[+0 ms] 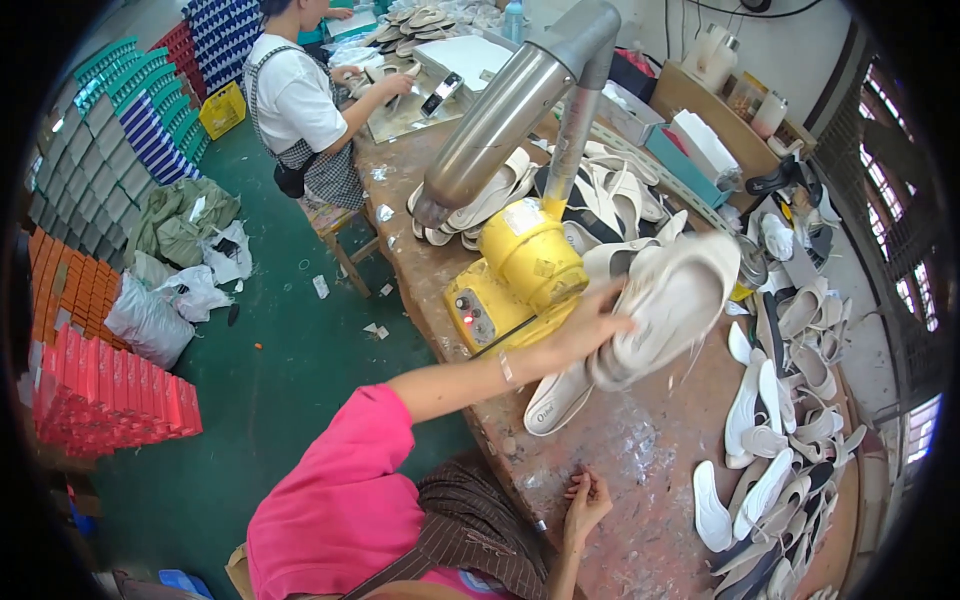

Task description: The recorder inserts insoles into white flat shoes and uses a heat gun to finish them at a factory workbench.

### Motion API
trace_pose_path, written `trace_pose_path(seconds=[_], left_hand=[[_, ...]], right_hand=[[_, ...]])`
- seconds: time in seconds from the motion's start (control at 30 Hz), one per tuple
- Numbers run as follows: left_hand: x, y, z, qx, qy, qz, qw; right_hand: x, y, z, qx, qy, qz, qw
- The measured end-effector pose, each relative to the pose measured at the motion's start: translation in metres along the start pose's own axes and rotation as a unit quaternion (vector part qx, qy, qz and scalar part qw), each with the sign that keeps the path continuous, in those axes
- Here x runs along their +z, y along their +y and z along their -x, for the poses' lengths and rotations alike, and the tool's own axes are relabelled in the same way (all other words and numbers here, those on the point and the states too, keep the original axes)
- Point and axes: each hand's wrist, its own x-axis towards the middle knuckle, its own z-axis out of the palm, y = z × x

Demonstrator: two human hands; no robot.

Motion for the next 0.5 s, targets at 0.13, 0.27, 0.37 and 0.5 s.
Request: trace_pose_path(seconds=[0.13,0.27,0.37,0.5], left_hand=[[0.007,0.042,-0.074,0.094,0.12,-0.042,0.987],[-0.003,0.055,-0.096,0.265,0.313,-0.177,0.895],[0.006,0.067,-0.033,0.292,0.151,-0.217,0.919],[0.039,0.106,0.064,0.087,-0.34,0.238,0.906]], right_hand=[[0.001,0.007,0.001,-0.003,0.009,-0.001,1.0],[0.003,0.007,0.004,-0.011,0.013,-0.006,1.0],[-0.001,0.013,0.0,-0.019,0.016,-0.004,1.0],[0.003,0.01,0.002,-0.012,0.012,0.014,1.0]])
